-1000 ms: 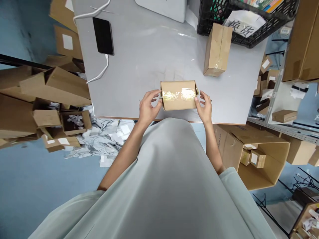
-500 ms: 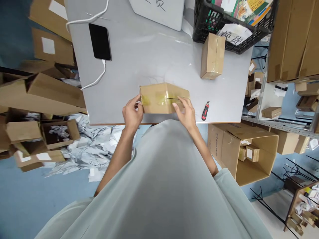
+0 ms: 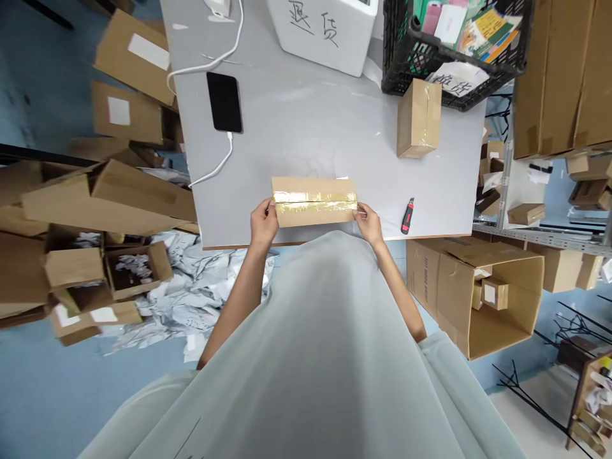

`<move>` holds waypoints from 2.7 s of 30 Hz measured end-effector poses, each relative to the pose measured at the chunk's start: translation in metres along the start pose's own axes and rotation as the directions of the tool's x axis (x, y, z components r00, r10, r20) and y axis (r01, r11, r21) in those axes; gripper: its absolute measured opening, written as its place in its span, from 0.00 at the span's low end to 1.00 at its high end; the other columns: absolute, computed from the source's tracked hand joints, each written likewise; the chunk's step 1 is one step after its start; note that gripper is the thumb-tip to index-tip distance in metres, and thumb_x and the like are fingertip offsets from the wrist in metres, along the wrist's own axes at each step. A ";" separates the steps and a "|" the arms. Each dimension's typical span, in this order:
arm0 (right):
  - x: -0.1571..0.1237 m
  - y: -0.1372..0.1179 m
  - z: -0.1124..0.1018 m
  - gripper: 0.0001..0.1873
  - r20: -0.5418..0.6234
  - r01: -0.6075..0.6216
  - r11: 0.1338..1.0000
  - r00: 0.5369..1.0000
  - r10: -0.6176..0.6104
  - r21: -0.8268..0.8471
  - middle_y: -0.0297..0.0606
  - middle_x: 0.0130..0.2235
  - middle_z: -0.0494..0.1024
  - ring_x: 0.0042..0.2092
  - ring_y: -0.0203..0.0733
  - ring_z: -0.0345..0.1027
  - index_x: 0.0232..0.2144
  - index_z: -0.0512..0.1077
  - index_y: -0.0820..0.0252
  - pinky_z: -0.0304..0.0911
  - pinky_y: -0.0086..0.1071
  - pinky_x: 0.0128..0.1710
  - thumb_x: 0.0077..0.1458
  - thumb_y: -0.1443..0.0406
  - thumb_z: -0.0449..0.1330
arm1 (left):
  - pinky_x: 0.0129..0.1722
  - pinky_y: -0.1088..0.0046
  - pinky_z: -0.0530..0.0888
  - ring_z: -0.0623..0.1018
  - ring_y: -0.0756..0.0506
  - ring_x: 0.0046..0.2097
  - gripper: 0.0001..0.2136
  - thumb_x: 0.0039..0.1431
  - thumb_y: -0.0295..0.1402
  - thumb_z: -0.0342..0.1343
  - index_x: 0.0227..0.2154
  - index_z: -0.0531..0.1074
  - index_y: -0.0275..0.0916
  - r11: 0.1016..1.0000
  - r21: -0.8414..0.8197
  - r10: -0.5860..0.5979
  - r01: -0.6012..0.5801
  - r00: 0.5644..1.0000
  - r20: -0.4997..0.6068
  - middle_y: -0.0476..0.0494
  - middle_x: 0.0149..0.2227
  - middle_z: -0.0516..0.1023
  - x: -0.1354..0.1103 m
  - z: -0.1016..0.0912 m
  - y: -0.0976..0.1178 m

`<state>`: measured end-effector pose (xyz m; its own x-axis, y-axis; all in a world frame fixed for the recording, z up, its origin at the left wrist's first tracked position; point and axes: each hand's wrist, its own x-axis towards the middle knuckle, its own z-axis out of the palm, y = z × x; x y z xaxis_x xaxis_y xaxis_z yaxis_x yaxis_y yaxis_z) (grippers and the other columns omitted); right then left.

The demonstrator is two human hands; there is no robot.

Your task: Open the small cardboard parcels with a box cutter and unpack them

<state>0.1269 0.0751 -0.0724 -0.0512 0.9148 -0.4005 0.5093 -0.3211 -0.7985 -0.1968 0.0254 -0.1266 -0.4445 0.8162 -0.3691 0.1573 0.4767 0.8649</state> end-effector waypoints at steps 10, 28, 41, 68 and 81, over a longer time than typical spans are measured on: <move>-0.024 -0.038 0.024 0.26 -0.059 -0.092 0.983 0.995 0.083 -0.162 0.52 0.58 0.88 0.53 0.53 0.88 0.64 0.77 0.59 0.82 0.47 0.56 0.71 0.52 0.64 | 0.54 0.61 0.83 0.87 0.38 0.51 0.18 0.74 0.49 0.58 0.55 0.80 0.42 0.993 0.121 -0.015 0.010 0.999 0.037 0.37 0.52 0.87 -0.033 -0.042 0.020; -0.011 -0.038 -0.038 0.44 0.043 0.141 0.838 0.989 -0.139 -0.527 0.57 0.79 0.64 0.75 0.65 0.67 0.77 0.67 0.57 0.69 0.59 0.73 0.64 0.57 0.72 | 0.76 0.51 0.72 0.77 0.36 0.72 0.25 0.56 0.25 0.63 0.58 0.69 0.43 0.999 -0.053 -0.001 0.011 0.982 0.187 0.34 0.69 0.77 -0.049 0.026 0.034; 0.081 -0.008 -0.061 0.41 -0.011 0.164 0.967 0.986 -0.169 -0.193 0.46 0.47 0.89 0.43 0.52 0.85 0.74 0.69 0.62 0.79 0.47 0.55 0.72 0.42 0.60 | 0.79 0.47 0.66 0.73 0.33 0.76 0.40 0.61 0.33 0.65 0.75 0.62 0.40 0.997 0.077 -0.009 0.006 1.000 0.027 0.27 0.74 0.72 -0.093 0.052 0.009; 0.001 -0.026 -0.056 0.26 0.076 0.460 0.757 0.872 -0.484 -0.464 0.47 0.85 0.50 0.86 0.67 0.35 0.64 0.82 0.56 0.53 0.69 0.80 0.65 0.70 0.64 | 0.81 0.38 0.62 0.58 0.25 0.83 0.29 0.64 0.29 0.60 0.68 0.74 0.43 0.775 0.470 0.387 -0.421 0.906 0.173 0.31 0.82 0.55 -0.072 0.064 0.077; -0.025 0.035 -0.059 0.25 -0.137 0.275 0.830 0.913 -0.383 -0.485 0.59 0.82 0.57 0.85 0.69 0.39 0.66 0.79 0.62 0.62 0.69 0.75 0.73 0.66 0.55 | 0.72 0.45 0.72 0.72 0.31 0.73 0.29 0.71 0.17 0.47 0.70 0.74 0.40 0.389 0.725 0.227 -0.567 0.823 0.521 0.28 0.72 0.73 -0.060 0.083 0.098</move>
<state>0.1963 0.0558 -0.0640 -0.1240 0.9923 0.0016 0.8255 0.1041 -0.5548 -0.0813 0.0504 -0.0485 0.1299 0.9498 -0.2845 0.9533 -0.0407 0.2994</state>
